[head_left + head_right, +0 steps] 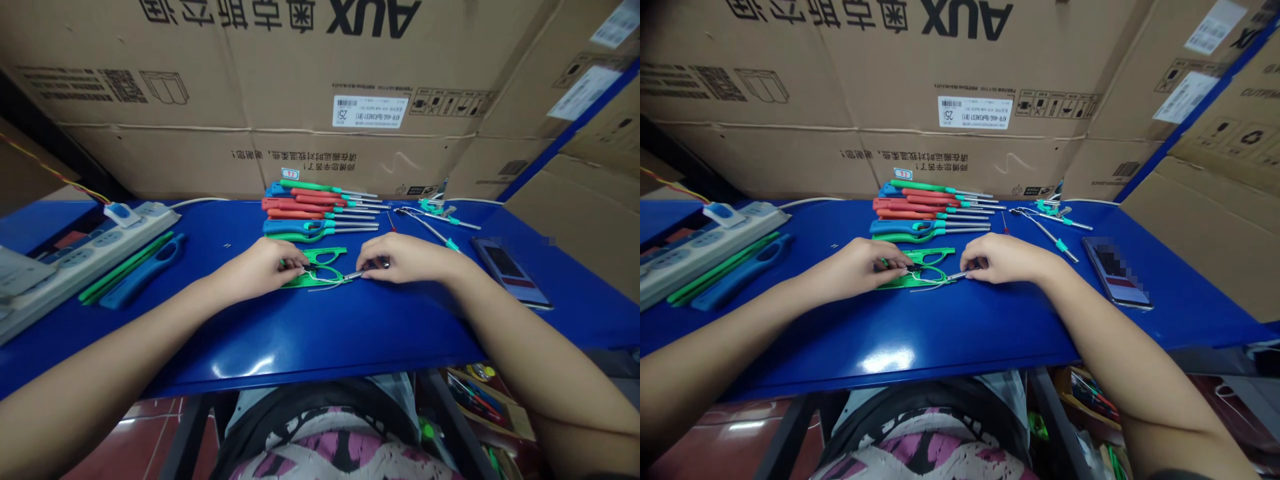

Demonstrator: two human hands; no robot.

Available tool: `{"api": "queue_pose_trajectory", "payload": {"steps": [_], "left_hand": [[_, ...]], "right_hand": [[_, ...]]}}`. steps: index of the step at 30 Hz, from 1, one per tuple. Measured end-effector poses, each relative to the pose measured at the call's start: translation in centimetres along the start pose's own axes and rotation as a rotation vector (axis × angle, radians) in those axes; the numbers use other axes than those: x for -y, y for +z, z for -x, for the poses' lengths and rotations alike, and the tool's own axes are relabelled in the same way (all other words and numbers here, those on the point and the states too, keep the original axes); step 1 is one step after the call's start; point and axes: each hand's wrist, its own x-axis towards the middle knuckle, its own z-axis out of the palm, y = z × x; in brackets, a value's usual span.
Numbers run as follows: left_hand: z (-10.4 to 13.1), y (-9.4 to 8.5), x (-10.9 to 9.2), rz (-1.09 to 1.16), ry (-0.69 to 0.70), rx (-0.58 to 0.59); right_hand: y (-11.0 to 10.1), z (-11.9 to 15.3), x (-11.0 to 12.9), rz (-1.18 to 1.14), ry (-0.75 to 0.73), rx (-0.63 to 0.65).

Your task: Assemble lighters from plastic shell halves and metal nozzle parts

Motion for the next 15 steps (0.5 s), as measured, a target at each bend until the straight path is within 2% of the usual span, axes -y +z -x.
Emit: {"api": "queue_pose_trajectory", "payload": {"steps": [7,15], "left_hand": [[0.0,0.0,0.1,0.022,-0.037,-0.020],[-0.1,0.0,0.3,-0.023,-0.004,-0.018]], "right_hand": [[0.3,-0.2,0.5,0.007,-0.033,-0.006],[0.5,-0.1,3.6,0.388,0.084,0.083]]}}
